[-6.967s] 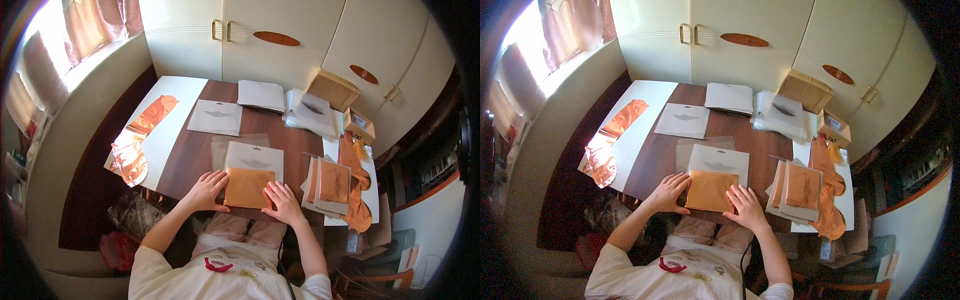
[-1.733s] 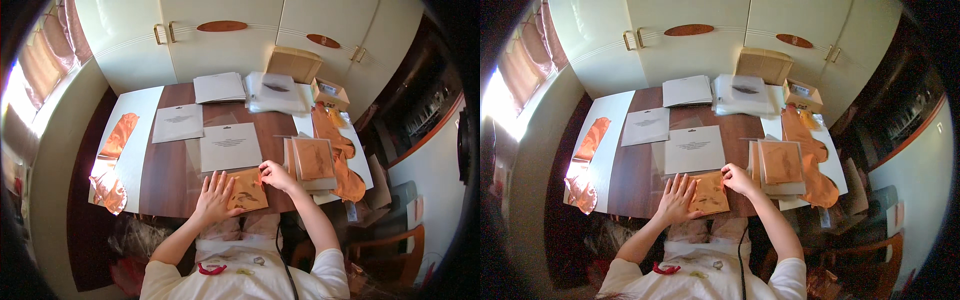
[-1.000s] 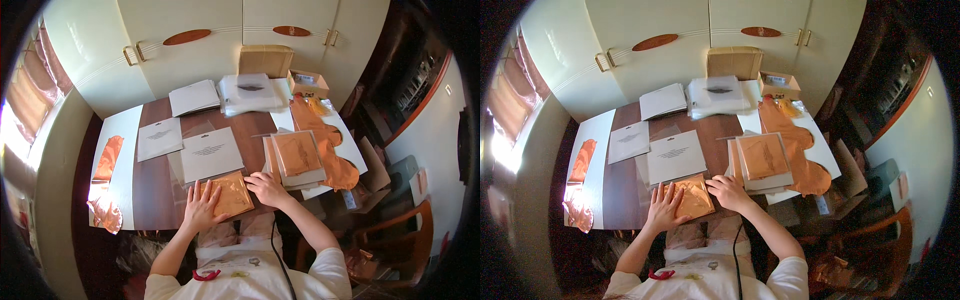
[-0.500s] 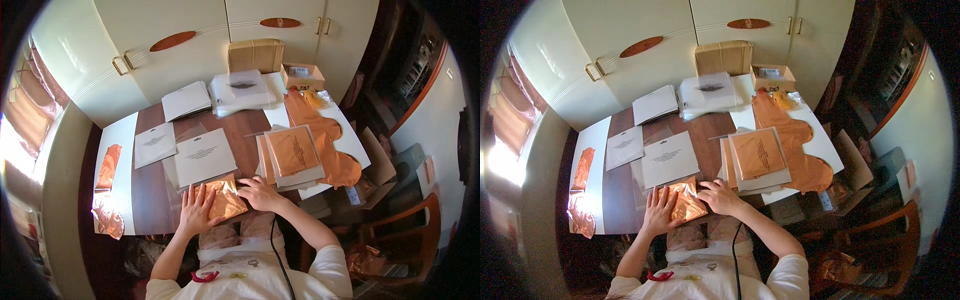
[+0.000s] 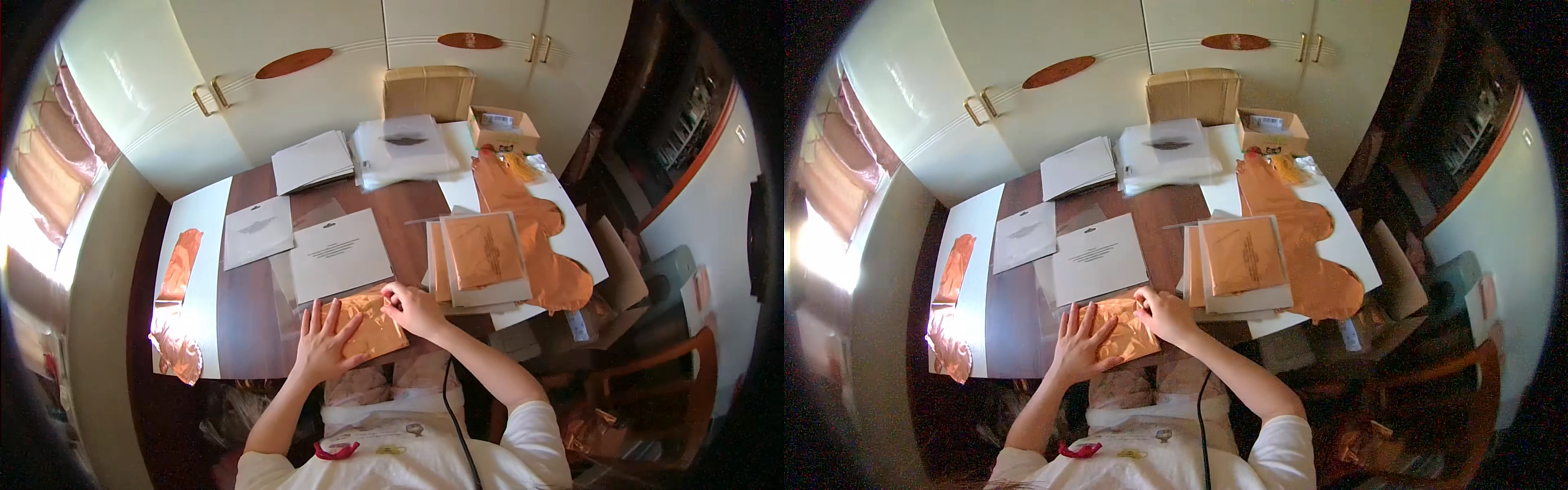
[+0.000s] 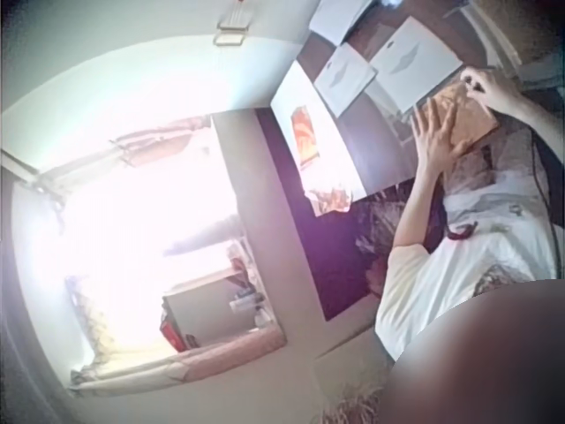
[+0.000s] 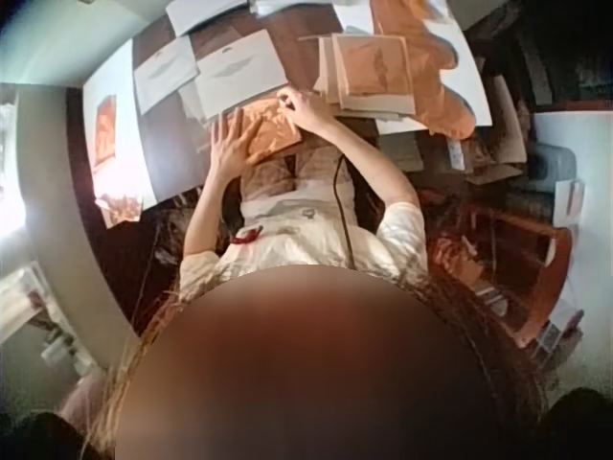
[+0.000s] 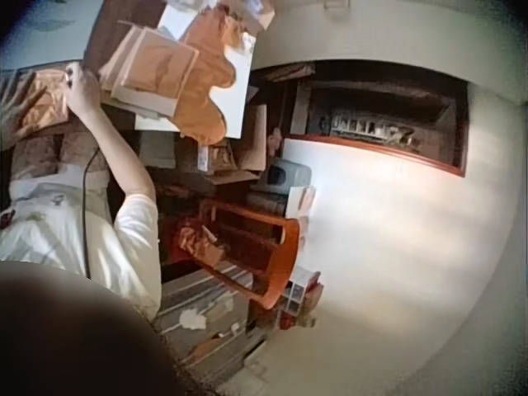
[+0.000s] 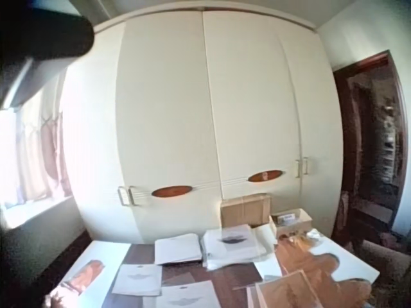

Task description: Folding foil balloons and placing them into cardboard and plastic packaging sleeves.

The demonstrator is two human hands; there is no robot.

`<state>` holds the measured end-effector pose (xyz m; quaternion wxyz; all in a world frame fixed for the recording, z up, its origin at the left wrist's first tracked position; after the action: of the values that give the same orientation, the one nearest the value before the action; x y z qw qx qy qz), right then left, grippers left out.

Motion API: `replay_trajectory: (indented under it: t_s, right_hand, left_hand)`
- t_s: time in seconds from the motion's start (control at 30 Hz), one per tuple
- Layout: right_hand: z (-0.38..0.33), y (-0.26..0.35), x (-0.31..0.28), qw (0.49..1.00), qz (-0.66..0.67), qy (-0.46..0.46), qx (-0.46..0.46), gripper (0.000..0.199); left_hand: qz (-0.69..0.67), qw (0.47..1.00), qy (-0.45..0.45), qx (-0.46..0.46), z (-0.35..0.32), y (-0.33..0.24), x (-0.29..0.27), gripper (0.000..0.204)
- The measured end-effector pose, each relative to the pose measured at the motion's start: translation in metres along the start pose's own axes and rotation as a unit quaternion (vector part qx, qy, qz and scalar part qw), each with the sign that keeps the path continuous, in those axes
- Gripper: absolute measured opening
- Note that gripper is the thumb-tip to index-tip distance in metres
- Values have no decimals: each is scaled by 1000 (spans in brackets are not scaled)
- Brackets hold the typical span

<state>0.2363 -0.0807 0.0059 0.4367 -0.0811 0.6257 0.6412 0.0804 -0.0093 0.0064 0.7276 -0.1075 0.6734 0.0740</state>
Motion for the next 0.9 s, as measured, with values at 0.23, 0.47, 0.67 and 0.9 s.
replay_trajectory:
  t_s: [0.23,0.47,0.67,0.9]
  right_hand:
    - [12,-18,8,997,32,14,70,30]
    - [11,-21,10,990,46,52,124,29]
    - [-3,43,13,970,-209,-12,-126,35]
    - [-25,43,49,953,-258,45,-153,65]
  left_hand:
    - [-5,1000,-6,-2,1,-1,-1,71]
    - [-5,1000,-11,4,0,0,-2,70]
    - [-5,1000,-14,6,0,1,0,72]
    - [-6,1000,-22,9,0,1,1,74]
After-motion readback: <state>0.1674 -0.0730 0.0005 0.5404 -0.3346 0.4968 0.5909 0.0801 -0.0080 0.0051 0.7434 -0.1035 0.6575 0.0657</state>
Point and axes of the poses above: each hand's wrist, its own z-axis towards the middle knuckle, its own x-axis out of the palm, y = z × x, the point moved 8 cm from there along z, towards the middle knuckle, and after that the axes turned 2 degrees about x, right-handed, at the moved point
